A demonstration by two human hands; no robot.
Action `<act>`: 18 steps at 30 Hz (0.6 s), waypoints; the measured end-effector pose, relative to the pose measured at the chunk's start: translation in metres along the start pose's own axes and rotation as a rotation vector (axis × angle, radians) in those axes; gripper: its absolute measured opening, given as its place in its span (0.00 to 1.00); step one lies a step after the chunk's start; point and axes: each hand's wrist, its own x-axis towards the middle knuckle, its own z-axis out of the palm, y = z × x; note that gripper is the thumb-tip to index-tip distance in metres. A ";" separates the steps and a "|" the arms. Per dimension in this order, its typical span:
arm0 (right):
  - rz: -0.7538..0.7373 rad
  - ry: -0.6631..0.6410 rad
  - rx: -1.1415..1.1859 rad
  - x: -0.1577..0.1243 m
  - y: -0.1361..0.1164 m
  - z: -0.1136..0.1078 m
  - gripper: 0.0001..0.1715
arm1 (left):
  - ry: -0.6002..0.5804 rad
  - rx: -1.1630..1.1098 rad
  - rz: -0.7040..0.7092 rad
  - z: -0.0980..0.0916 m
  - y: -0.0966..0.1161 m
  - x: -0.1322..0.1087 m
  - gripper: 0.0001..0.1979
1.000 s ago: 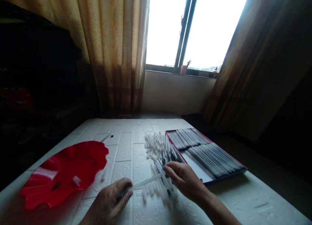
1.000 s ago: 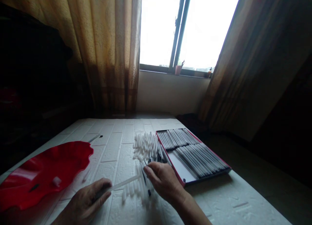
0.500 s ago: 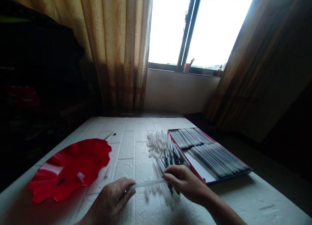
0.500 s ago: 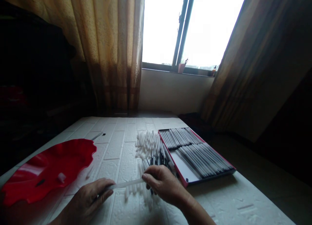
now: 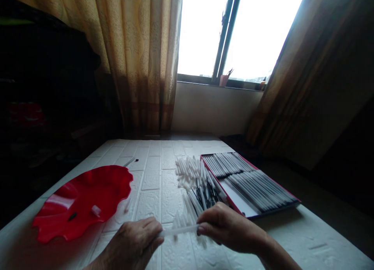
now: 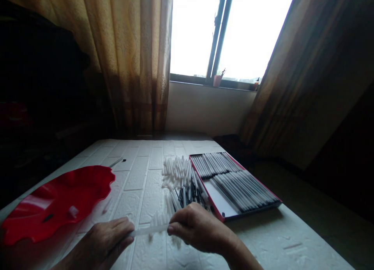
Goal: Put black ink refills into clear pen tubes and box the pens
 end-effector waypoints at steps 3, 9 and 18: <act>-0.048 -0.018 -0.052 -0.003 -0.004 -0.005 0.17 | -0.020 -0.011 -0.027 -0.006 0.007 0.001 0.11; -0.138 0.008 -0.198 -0.012 -0.014 -0.014 0.16 | -0.181 -0.209 -0.167 -0.014 0.015 0.009 0.18; -0.213 0.067 -0.443 -0.027 -0.022 -0.015 0.20 | -0.364 -0.998 -0.660 -0.014 0.018 0.011 0.27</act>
